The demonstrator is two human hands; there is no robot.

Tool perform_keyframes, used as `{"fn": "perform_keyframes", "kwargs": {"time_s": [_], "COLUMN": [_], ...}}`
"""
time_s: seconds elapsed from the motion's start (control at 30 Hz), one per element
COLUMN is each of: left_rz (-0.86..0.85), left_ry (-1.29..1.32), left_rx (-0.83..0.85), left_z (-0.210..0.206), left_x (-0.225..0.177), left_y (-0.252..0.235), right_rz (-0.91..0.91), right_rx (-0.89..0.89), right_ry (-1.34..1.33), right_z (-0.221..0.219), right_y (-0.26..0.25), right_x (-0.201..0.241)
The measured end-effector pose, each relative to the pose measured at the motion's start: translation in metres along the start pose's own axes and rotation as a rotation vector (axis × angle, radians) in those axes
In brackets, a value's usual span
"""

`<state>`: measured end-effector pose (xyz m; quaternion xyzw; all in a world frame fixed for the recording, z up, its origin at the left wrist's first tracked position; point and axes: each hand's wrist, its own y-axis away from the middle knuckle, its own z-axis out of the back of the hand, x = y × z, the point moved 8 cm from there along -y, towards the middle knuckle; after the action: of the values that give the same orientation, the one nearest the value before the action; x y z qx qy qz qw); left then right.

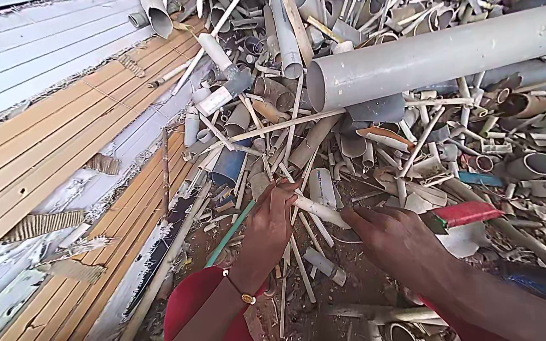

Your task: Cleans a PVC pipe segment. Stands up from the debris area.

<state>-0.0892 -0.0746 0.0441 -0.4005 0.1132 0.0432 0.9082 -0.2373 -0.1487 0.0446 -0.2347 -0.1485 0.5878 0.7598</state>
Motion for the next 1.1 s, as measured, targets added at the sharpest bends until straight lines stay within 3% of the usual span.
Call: {"fn": "perform_keyframes", "kwargs": {"time_s": [0.3, 0.43, 0.53, 0.63, 0.77, 0.9, 1.0, 1.1], "left_rz": [0.261, 0.601, 0.662, 0.663, 0.464, 0.791, 0.814, 1.077], "left_ry": [0.024, 0.364, 0.534, 0.767, 1.127, 1.85, 1.796, 1.545], "left_rx": [-0.049, -0.124, -0.259, -0.101, 0.119, 0.249, 0.203, -0.012], "left_z": [0.004, 0.012, 0.035, 0.014, -0.005, -0.03, -0.038, -0.04], "left_x": [0.018, 0.064, 0.096, 0.07, 0.027, -0.008, -0.023, -0.006], "left_y": [-0.02, -0.016, -0.013, -0.005, -0.002, 0.007, 0.002, -0.002], "right_rz": [-0.036, 0.033, 0.054, 0.009, -0.017, -0.167, -0.266, -0.319], "right_rx": [-0.024, -0.075, -0.107, -0.14, -0.144, -0.122, 0.01, 0.156], "right_ry": [0.106, 0.109, 0.089, 0.059, 0.092, -0.082, -0.32, -0.57], "right_z": [0.007, 0.009, 0.019, 0.03, 0.032, 0.027, 0.003, -0.016], "right_y": [-0.019, -0.01, 0.001, -0.001, -0.005, -0.01, -0.014, -0.017], "right_x": [0.011, 0.02, 0.028, 0.014, 0.004, 0.003, 0.008, 0.011]}}
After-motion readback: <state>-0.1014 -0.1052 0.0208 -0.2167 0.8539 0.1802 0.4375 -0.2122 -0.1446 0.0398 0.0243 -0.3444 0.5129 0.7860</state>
